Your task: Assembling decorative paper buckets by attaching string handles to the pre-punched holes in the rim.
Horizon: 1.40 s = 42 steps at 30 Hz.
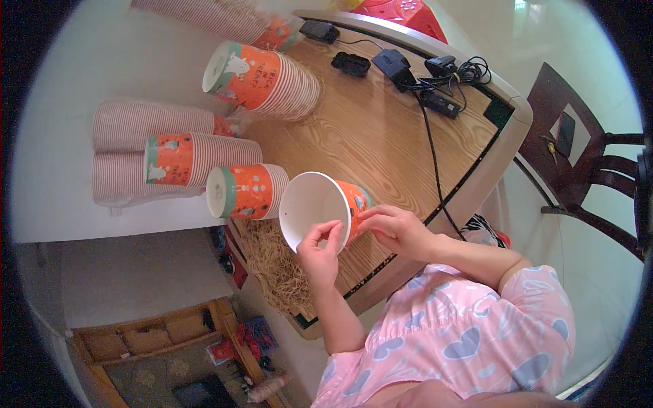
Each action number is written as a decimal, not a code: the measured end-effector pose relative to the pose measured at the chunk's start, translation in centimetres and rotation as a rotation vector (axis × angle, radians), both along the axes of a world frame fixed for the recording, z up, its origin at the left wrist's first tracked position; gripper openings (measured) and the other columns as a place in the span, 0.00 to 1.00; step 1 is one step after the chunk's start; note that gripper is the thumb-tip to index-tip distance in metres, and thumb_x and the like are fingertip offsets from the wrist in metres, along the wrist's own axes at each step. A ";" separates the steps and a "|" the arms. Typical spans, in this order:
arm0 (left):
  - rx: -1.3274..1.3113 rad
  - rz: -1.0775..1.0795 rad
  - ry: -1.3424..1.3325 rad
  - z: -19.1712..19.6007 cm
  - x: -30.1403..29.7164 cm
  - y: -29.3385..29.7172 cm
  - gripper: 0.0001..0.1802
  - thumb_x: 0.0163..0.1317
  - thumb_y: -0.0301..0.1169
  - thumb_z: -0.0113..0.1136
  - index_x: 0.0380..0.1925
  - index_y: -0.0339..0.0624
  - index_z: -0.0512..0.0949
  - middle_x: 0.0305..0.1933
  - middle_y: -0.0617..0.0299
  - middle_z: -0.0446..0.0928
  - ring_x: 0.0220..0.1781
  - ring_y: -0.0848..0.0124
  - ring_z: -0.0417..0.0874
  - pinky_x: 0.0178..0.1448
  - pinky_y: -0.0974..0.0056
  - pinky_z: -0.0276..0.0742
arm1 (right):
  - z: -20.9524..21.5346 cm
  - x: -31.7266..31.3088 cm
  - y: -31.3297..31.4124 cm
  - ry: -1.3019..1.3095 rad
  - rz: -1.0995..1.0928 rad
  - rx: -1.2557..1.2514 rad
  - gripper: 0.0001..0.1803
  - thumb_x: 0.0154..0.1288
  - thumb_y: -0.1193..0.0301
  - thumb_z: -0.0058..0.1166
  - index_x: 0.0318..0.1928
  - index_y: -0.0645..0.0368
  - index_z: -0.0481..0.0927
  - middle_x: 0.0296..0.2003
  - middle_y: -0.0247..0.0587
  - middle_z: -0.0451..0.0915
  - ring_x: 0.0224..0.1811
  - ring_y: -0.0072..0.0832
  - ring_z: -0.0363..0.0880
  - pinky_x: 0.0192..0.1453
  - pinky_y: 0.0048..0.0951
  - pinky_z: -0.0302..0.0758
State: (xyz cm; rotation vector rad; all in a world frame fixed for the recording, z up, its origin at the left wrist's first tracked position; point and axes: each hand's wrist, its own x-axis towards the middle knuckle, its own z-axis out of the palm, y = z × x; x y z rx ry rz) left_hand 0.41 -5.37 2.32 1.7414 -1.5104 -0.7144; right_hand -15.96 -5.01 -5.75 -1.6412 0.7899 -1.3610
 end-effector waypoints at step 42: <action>-0.212 -0.066 -0.194 2.6 -2.0 3.6 0.07 0.45 0.19 0.64 0.26 0.40 0.81 0.16 0.72 0.58 0.17 0.83 0.55 0.21 0.74 0.48 | 3.1 0.7 0.0 0.023 0.103 -0.016 0.06 0.61 0.71 0.46 0.32 0.61 0.69 0.25 0.47 0.71 0.31 0.46 0.71 0.35 0.39 0.68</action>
